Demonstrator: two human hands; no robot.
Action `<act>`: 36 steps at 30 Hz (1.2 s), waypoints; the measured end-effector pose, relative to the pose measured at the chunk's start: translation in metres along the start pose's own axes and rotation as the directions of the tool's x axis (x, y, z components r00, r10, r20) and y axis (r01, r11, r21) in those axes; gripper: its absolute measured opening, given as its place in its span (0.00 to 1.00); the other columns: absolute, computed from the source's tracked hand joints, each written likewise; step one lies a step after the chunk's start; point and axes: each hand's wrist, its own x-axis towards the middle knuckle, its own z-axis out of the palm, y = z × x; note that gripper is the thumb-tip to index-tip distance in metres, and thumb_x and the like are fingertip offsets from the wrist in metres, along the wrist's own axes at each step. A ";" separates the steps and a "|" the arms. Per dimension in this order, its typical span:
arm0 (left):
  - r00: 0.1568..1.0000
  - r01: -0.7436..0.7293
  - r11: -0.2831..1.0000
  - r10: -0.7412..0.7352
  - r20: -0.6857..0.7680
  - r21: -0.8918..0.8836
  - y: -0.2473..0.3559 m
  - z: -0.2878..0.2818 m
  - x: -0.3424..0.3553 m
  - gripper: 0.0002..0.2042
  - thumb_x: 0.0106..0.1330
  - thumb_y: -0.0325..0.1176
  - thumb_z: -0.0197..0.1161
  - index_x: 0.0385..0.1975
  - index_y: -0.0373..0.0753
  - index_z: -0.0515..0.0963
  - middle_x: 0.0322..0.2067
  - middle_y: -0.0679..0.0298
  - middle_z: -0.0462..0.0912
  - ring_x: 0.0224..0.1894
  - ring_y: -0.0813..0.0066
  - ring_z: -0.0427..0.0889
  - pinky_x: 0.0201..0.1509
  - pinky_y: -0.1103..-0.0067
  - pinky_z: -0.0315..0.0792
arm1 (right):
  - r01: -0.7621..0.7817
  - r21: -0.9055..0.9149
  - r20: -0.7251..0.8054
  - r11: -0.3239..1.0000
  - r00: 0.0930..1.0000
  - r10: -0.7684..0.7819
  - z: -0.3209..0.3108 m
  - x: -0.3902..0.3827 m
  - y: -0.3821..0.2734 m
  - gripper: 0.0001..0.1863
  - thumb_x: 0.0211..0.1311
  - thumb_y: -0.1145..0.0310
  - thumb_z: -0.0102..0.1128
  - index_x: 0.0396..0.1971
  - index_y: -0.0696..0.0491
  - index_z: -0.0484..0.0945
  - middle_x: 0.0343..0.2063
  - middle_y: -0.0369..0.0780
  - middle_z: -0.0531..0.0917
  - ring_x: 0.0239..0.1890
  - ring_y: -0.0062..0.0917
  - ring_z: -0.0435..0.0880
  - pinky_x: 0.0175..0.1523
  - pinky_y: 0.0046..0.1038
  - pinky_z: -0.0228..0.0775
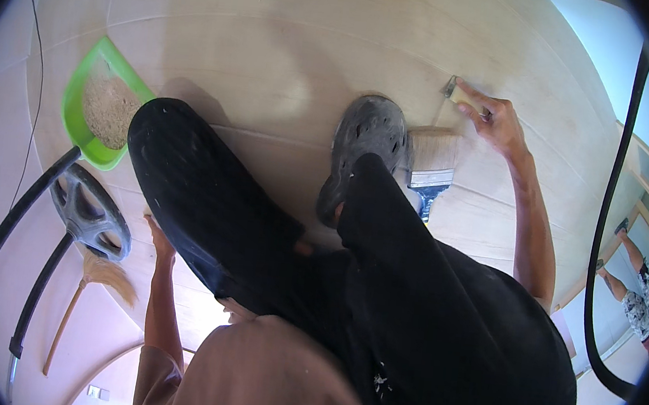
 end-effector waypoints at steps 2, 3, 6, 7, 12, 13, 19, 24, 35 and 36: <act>0.999 0.017 0.999 -0.015 0.029 -0.041 0.008 0.006 0.001 0.59 0.64 0.63 0.67 0.79 0.35 0.33 0.76 0.36 0.50 0.77 0.39 0.57 0.81 0.61 0.52 | 0.022 -0.083 0.026 0.996 0.999 -0.020 -0.004 0.001 -0.002 0.23 0.67 0.50 0.68 0.62 0.33 0.82 0.14 0.42 0.79 0.14 0.24 0.67 0.27 0.32 0.67; 0.998 0.026 0.989 -0.018 0.062 -0.146 0.001 0.000 0.002 0.60 0.64 0.63 0.67 0.79 0.35 0.33 0.76 0.36 0.50 0.77 0.39 0.56 0.81 0.61 0.52 | 0.051 -0.092 0.035 0.994 0.998 -0.048 -0.004 0.005 -0.010 0.23 0.67 0.50 0.68 0.62 0.33 0.82 0.17 0.42 0.81 0.15 0.25 0.71 0.29 0.32 0.70; 0.998 0.001 0.978 0.014 0.067 -0.210 -0.010 0.000 0.006 0.60 0.63 0.62 0.68 0.79 0.35 0.33 0.76 0.35 0.50 0.76 0.39 0.57 0.80 0.61 0.54 | 0.194 -0.074 -0.036 0.978 0.980 -0.197 0.006 0.026 -0.025 0.23 0.66 0.52 0.69 0.62 0.34 0.82 0.29 0.43 0.89 0.16 0.26 0.76 0.32 0.31 0.75; 0.998 -0.016 0.981 0.028 0.060 -0.192 -0.012 0.001 0.008 0.60 0.63 0.62 0.69 0.79 0.35 0.33 0.76 0.35 0.50 0.76 0.39 0.58 0.80 0.61 0.55 | 0.247 -0.063 -0.073 0.967 0.965 -0.252 0.009 0.029 -0.029 0.24 0.66 0.54 0.70 0.62 0.35 0.82 0.34 0.44 0.91 0.17 0.26 0.77 0.33 0.30 0.76; 0.997 0.038 0.981 -0.026 0.068 -0.190 -0.015 -0.002 0.012 0.59 0.63 0.58 0.71 0.79 0.37 0.33 0.75 0.34 0.52 0.75 0.39 0.59 0.79 0.60 0.57 | 0.212 -0.163 0.092 0.964 0.976 -0.199 -0.016 0.031 -0.028 0.23 0.67 0.49 0.67 0.60 0.32 0.83 0.40 0.41 0.91 0.27 0.32 0.88 0.44 0.34 0.82; 0.996 0.063 0.981 -0.051 0.071 -0.181 -0.014 -0.004 0.010 0.59 0.63 0.57 0.71 0.79 0.37 0.33 0.75 0.34 0.53 0.75 0.39 0.60 0.79 0.60 0.57 | 0.219 -0.186 0.086 0.958 0.975 -0.206 -0.018 0.030 -0.030 0.22 0.67 0.48 0.66 0.60 0.32 0.83 0.39 0.41 0.91 0.30 0.33 0.90 0.46 0.35 0.83; 0.999 0.049 0.998 -0.049 -0.005 -0.035 -0.019 -0.007 0.010 0.57 0.64 0.53 0.71 0.79 0.36 0.34 0.73 0.35 0.58 0.74 0.38 0.63 0.78 0.61 0.58 | 0.194 -0.213 0.155 0.958 0.974 -0.163 -0.019 0.043 -0.050 0.23 0.68 0.46 0.64 0.62 0.31 0.81 0.38 0.42 0.91 0.33 0.35 0.90 0.49 0.36 0.82; 0.997 0.066 0.995 -0.064 0.034 -0.076 0.002 0.000 0.010 0.58 0.64 0.52 0.72 0.79 0.35 0.35 0.74 0.35 0.56 0.74 0.39 0.62 0.79 0.63 0.57 | 0.245 -0.188 0.064 0.951 0.969 -0.237 -0.005 0.043 -0.047 0.23 0.68 0.47 0.65 0.62 0.30 0.81 0.36 0.44 0.90 0.34 0.37 0.90 0.48 0.38 0.82; 0.999 0.049 0.991 -0.048 0.009 -0.122 -0.019 -0.003 0.022 0.59 0.62 0.49 0.75 0.79 0.33 0.34 0.75 0.37 0.56 0.74 0.43 0.64 0.77 0.65 0.60 | 0.221 -0.154 0.103 0.963 0.973 -0.207 0.000 0.054 -0.063 0.24 0.67 0.45 0.64 0.63 0.29 0.80 0.33 0.44 0.90 0.31 0.36 0.89 0.46 0.40 0.81; 0.999 0.049 0.992 -0.050 -0.009 -0.115 -0.021 -0.007 0.016 0.60 0.61 0.49 0.76 0.79 0.34 0.34 0.74 0.37 0.57 0.74 0.43 0.64 0.77 0.65 0.61 | 0.218 -0.153 0.128 0.964 0.972 -0.200 -0.001 0.062 -0.079 0.24 0.67 0.45 0.64 0.63 0.29 0.80 0.33 0.44 0.90 0.31 0.36 0.89 0.46 0.40 0.81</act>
